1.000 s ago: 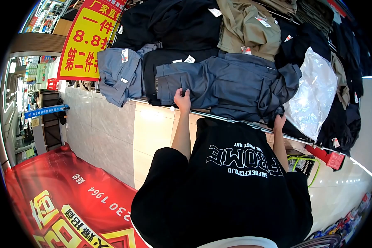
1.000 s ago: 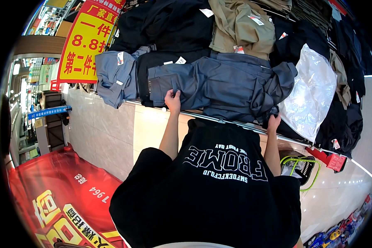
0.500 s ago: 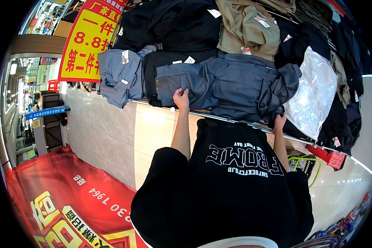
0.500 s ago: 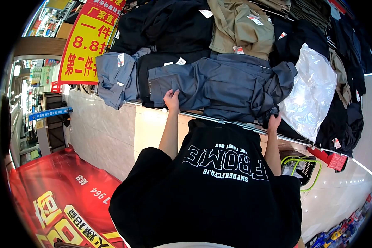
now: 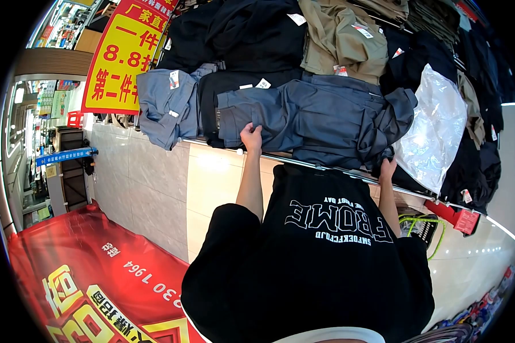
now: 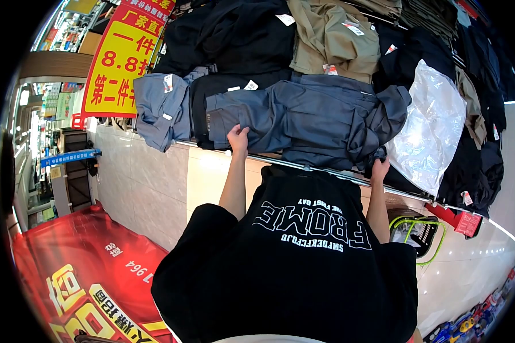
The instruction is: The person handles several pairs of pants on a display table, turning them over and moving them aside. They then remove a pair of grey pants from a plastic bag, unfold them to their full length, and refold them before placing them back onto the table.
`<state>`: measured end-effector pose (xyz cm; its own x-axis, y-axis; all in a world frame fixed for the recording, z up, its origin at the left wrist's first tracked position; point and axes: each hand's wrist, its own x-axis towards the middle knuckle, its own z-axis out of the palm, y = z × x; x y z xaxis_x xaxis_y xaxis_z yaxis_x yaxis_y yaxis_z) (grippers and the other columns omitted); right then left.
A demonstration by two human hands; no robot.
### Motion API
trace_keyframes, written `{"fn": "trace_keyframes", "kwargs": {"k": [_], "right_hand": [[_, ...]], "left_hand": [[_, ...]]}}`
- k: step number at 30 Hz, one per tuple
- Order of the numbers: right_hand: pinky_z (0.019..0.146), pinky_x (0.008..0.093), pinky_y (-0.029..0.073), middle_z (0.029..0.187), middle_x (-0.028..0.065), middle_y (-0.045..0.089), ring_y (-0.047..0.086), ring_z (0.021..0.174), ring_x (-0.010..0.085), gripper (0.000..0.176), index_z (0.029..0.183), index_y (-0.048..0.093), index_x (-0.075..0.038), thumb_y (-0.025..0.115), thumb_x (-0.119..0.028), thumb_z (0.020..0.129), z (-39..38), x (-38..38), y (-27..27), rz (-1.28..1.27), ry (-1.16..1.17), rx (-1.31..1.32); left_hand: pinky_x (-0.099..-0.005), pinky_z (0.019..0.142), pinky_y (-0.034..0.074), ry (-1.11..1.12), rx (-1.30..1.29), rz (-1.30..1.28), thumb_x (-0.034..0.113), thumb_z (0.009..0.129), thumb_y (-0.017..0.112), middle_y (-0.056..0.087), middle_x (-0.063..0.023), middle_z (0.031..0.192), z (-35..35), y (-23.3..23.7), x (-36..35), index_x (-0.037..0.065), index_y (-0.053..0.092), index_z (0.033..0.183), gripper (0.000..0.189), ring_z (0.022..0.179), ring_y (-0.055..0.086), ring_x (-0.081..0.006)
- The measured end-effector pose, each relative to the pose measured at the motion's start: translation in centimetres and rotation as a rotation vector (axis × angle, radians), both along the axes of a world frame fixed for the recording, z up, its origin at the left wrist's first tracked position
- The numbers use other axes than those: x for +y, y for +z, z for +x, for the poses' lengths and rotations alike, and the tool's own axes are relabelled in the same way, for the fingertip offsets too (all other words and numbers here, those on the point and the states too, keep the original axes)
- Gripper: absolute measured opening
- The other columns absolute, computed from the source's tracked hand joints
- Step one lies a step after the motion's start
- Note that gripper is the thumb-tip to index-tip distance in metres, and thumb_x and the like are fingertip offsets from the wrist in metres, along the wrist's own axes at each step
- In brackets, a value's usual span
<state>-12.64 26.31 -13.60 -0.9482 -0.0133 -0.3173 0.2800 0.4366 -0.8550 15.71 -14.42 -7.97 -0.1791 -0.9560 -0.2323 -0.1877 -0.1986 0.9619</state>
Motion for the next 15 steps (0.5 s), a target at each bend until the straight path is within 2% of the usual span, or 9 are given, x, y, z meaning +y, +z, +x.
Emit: {"fn": "trace_keyframes", "kwargs": {"k": [3, 5, 10, 13, 15], "right_hand": [[0.094, 0.0348, 0.041, 0.117, 0.0204, 0.060, 0.057, 0.107, 0.0307, 0.051, 0.126, 0.053, 0.002, 0.054, -0.011, 0.077, -0.3, 0.4, -0.8, 0.011, -0.002, 0.003], [0.094, 0.0348, 0.041, 0.117, 0.0205, 0.060, 0.057, 0.107, 0.0308, 0.051, 0.126, 0.053, 0.003, 0.054, -0.011, 0.077, -0.3, 0.5, -1.1, -0.001, -0.001, 0.000], [0.094, 0.0348, 0.041, 0.117, 0.0205, 0.060, 0.057, 0.107, 0.0310, 0.051, 0.126, 0.053, 0.003, 0.053, -0.011, 0.077, -0.2, 0.3, -0.7, -0.001, -0.003, -0.004], [0.091, 0.0327, 0.042, 0.112, 0.0158, 0.061, 0.057, 0.100, 0.0262, 0.050, 0.124, 0.053, 0.005, 0.049, -0.005, 0.076, -0.2, 0.2, -0.5, 0.020, -0.002, 0.018], [0.094, 0.0349, 0.041, 0.117, 0.0194, 0.060, 0.057, 0.106, 0.0300, 0.051, 0.127, 0.053, 0.002, 0.054, -0.012, 0.077, -0.1, 0.1, -0.1, 0.010, -0.019, -0.021]], "left_hand": [[-0.0260, 0.064, 0.045, -0.037, -0.006, 0.001, 0.000, 0.076, 0.067, 0.065, -0.0045, 0.076, 0.0, 0.3, 0.2, -0.006, 0.065, 0.092, 0.017, 0.070, 0.057, -0.0108], [-0.0262, 0.064, 0.045, -0.054, -0.031, -0.008, 0.000, 0.075, 0.067, 0.064, -0.0043, 0.075, -0.1, 0.3, 0.3, -0.005, 0.065, 0.091, 0.016, 0.069, 0.057, -0.0106], [-0.0332, 0.067, 0.047, -0.025, -0.301, -0.173, 0.005, 0.075, 0.070, 0.065, -0.0103, 0.073, -0.7, 0.9, 0.8, -0.003, 0.064, 0.092, 0.019, 0.066, 0.059, -0.0191], [-0.0351, 0.068, 0.048, -0.031, -0.415, -0.212, 0.008, 0.075, 0.071, 0.065, -0.0114, 0.072, -1.2, 2.0, 1.0, -0.002, 0.063, 0.092, 0.022, 0.067, 0.060, -0.0220], [-0.0347, 0.067, 0.048, -0.022, -0.406, -0.196, 0.008, 0.075, 0.071, 0.065, -0.0107, 0.072, -1.3, 2.0, 1.0, -0.002, 0.064, 0.092, 0.022, 0.067, 0.060, -0.0214]]}}
